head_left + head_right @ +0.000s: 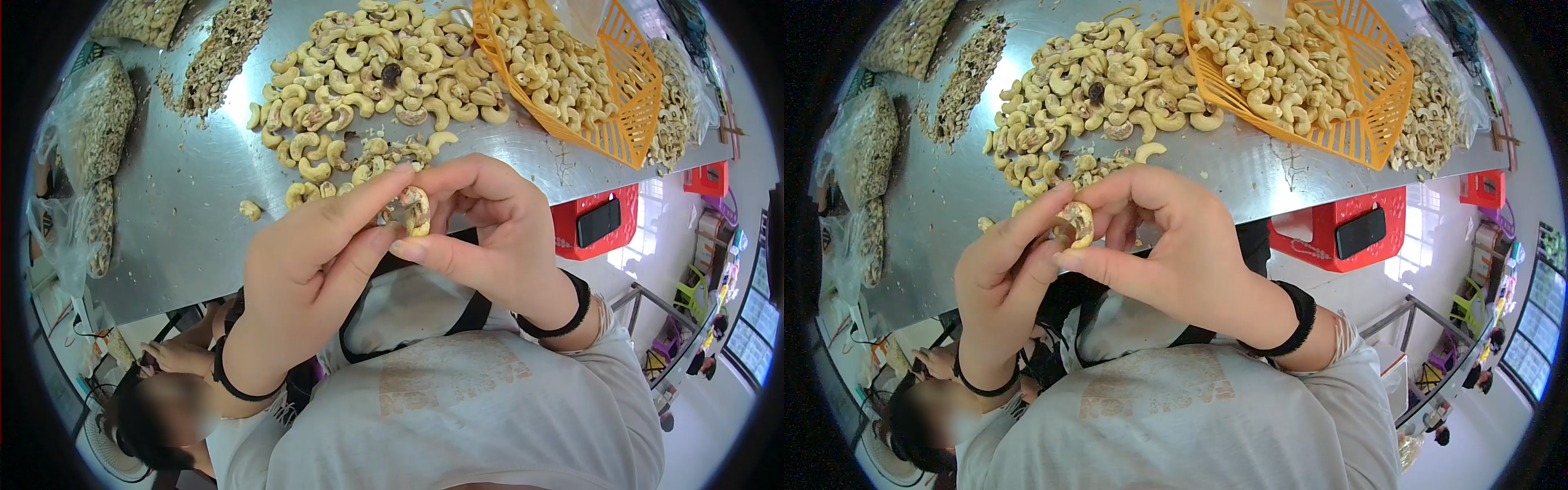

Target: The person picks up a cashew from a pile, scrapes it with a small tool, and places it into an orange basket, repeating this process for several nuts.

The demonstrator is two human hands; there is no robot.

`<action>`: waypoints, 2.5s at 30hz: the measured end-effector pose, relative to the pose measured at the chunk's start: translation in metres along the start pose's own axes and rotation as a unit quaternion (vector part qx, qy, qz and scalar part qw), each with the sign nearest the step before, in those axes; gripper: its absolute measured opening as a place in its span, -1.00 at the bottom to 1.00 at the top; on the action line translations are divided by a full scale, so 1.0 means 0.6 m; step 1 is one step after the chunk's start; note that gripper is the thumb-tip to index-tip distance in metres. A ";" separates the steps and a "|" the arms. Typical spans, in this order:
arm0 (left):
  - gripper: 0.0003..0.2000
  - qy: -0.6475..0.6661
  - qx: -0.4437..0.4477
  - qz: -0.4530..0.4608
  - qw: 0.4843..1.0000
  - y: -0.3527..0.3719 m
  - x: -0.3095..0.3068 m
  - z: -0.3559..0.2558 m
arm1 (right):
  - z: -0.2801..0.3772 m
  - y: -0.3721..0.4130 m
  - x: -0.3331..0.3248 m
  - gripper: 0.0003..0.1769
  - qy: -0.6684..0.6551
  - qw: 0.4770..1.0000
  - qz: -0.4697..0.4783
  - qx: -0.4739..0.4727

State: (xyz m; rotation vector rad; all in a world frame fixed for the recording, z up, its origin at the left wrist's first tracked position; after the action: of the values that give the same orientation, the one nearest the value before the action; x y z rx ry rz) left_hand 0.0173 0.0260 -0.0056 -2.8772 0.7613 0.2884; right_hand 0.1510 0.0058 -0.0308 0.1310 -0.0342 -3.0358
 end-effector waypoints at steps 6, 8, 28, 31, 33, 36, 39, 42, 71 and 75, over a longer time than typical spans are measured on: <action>-0.68 -0.093 0.002 0.046 0.995 -0.003 0.002 -0.011 | -0.001 0.000 0.002 -0.66 0.007 1.000 -0.003 -0.002; -0.66 -0.132 0.037 0.042 0.990 -0.003 0.003 -0.011 | 0.002 0.001 0.000 -0.67 0.008 1.000 -0.010 -0.005; -0.71 -0.026 -0.062 0.008 0.998 -0.002 -0.006 0.003 | -0.003 -0.002 0.008 -0.66 -0.124 0.989 0.042 0.065; -0.66 -0.002 -0.026 0.009 1.000 0.000 0.000 0.003 | -0.006 -0.001 0.007 -0.65 -0.108 0.991 0.049 0.063; -0.59 0.064 -0.077 0.014 0.995 0.003 0.000 0.001 | -0.006 -0.001 0.006 -0.64 -0.104 0.991 0.048 0.061; -0.54 0.072 -0.100 0.074 0.990 0.006 -0.002 0.002 | -0.005 -0.002 0.003 -0.63 -0.105 0.992 0.048 0.050; -0.55 0.093 -0.103 0.102 0.985 0.004 -0.002 -0.002 | -0.002 -0.001 0.002 -0.62 -0.108 0.992 0.049 0.032; -0.55 0.104 -0.087 0.135 0.982 0.004 -0.002 -0.004 | 0.003 0.000 0.001 -0.61 -0.113 0.992 0.056 0.018; -0.60 0.203 -0.137 0.143 0.959 0.000 -0.005 -0.008 | 0.007 0.004 0.012 -0.66 -0.161 0.985 0.066 0.008; -0.61 0.143 -0.065 0.157 0.975 0.001 -0.002 -0.015 | 0.007 0.005 0.015 -0.67 -0.170 0.983 0.068 0.009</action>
State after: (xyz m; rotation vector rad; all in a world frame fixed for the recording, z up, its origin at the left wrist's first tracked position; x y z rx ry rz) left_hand 0.0174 0.0246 0.0033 -2.9469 1.2991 -0.0497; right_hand 0.1421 0.0020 -0.0270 -0.3748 -0.0924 -2.8837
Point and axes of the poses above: each hand's wrist, its own y-axis away from the middle knuckle, its own x-axis out of the palm, z = x × y, the point moved 5 cm from there along -y, towards the middle knuckle, and after that the axes turned 10 degrees about y, right-handed, at the moved point
